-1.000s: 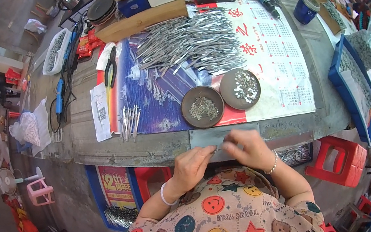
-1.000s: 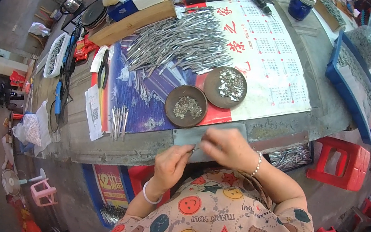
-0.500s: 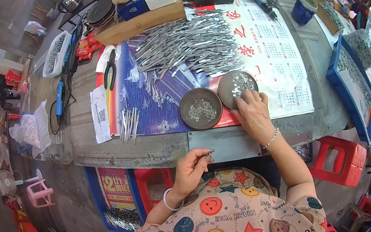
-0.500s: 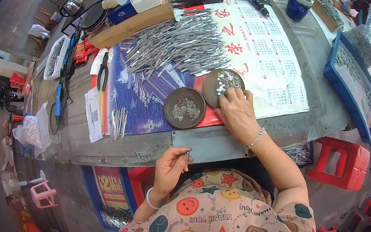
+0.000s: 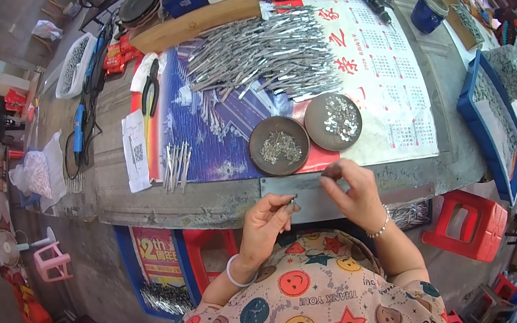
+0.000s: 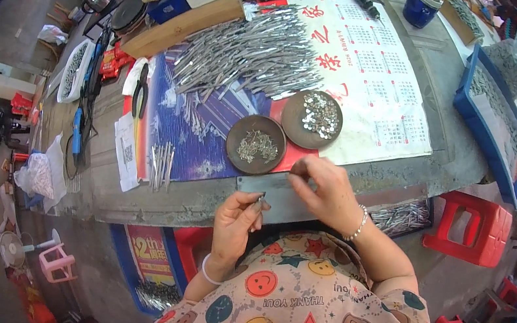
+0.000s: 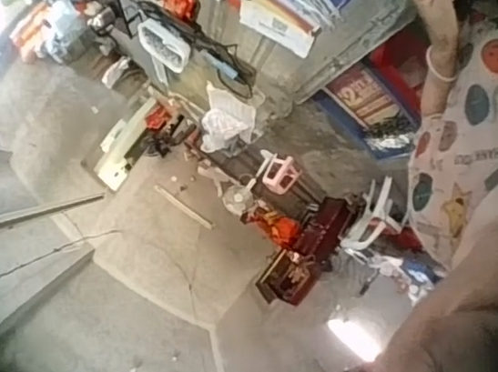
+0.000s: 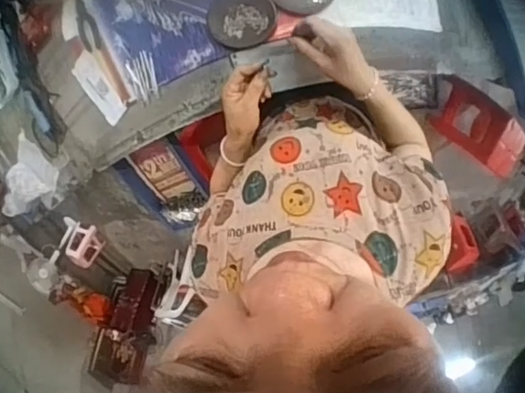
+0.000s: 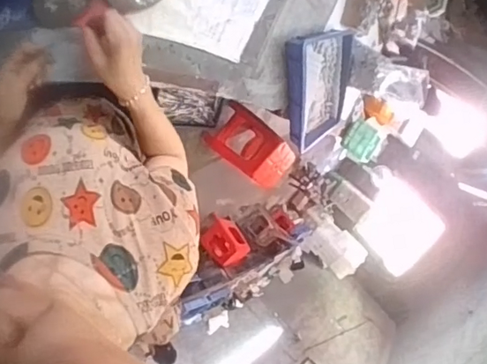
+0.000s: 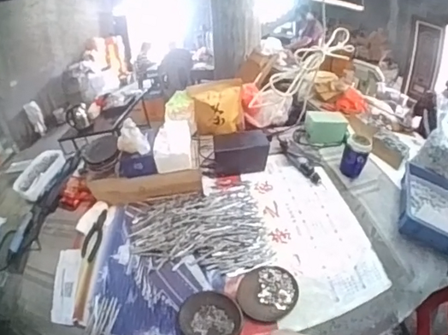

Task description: Assembling small metal pins and washers by hand at a workshop bench.

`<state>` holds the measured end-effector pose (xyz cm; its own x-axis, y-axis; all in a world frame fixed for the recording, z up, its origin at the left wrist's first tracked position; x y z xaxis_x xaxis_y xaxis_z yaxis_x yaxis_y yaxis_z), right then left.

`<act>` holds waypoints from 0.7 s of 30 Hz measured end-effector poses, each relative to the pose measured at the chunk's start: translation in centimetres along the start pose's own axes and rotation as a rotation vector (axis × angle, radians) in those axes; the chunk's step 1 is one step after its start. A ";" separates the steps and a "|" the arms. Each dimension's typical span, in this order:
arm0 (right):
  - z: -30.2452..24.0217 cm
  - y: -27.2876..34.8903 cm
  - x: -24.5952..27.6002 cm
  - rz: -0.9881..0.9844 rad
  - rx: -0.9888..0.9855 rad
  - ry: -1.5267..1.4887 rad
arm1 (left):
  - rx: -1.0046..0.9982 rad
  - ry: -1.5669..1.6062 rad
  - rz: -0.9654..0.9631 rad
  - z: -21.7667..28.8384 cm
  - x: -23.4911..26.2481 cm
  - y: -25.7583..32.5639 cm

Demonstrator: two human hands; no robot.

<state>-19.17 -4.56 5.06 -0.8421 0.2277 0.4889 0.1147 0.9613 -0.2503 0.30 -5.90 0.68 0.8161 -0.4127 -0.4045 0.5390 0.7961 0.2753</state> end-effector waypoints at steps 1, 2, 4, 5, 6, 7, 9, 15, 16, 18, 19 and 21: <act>-0.5 0.4 -0.4 -0.032 -0.044 -0.071 | -0.009 0.053 -0.002 -0.4 0.0 -0.1; -0.9 0.8 -0.9 -0.065 -0.088 -0.143 | -0.002 0.059 0.009 -0.5 -0.2 -0.2; -1.3 1.3 -1.4 -0.077 -0.055 -0.199 | 0.013 0.177 -0.014 -0.3 -1.1 -0.5; -1.4 1.6 -1.6 -0.084 -0.044 -0.232 | 0.023 0.188 -0.023 -0.3 -1.3 -0.4; -1.5 1.6 -2.0 -0.095 -0.032 -0.265 | 0.026 0.190 -0.016 -0.4 -1.3 -0.5; -1.7 1.6 -2.0 -0.091 -0.042 -0.245 | 0.022 0.202 -0.020 -0.6 -1.3 -0.5; -2.0 1.6 -2.2 -0.087 -0.050 -0.239 | 0.019 0.216 -0.021 -0.9 -1.4 -0.5; -2.1 1.6 -2.1 -0.070 0.066 -0.113 | 0.013 0.213 -0.015 -1.2 -1.6 -0.1; -2.4 1.6 -2.1 -0.080 0.131 -0.062 | 0.017 0.217 -0.008 -1.1 -1.6 0.0; -2.3 1.7 -2.3 -0.082 0.118 -0.068 | 0.021 0.222 -0.003 -1.2 -1.6 0.0; -2.3 1.7 -2.4 -0.083 0.105 -0.073 | 0.009 0.226 -0.011 -1.2 -1.6 0.0; -2.1 1.6 -2.5 -0.071 0.070 -0.103 | -0.004 0.230 -0.020 -1.2 -1.6 -0.1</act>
<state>-15.78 -3.24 5.14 -0.8970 0.1390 0.4196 0.0190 0.9605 -0.2775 -1.27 -4.78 0.23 0.7361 -0.3170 -0.5980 0.5535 0.7905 0.2623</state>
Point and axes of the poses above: each hand's wrist, its own y-axis away from the middle knuckle, its own x-axis out of the back of the hand, z = x × y, the point moved 3 cm from there along -y, towards the middle knuckle, and after that the axes turned 2 degrees about x, right-handed, at the moved point
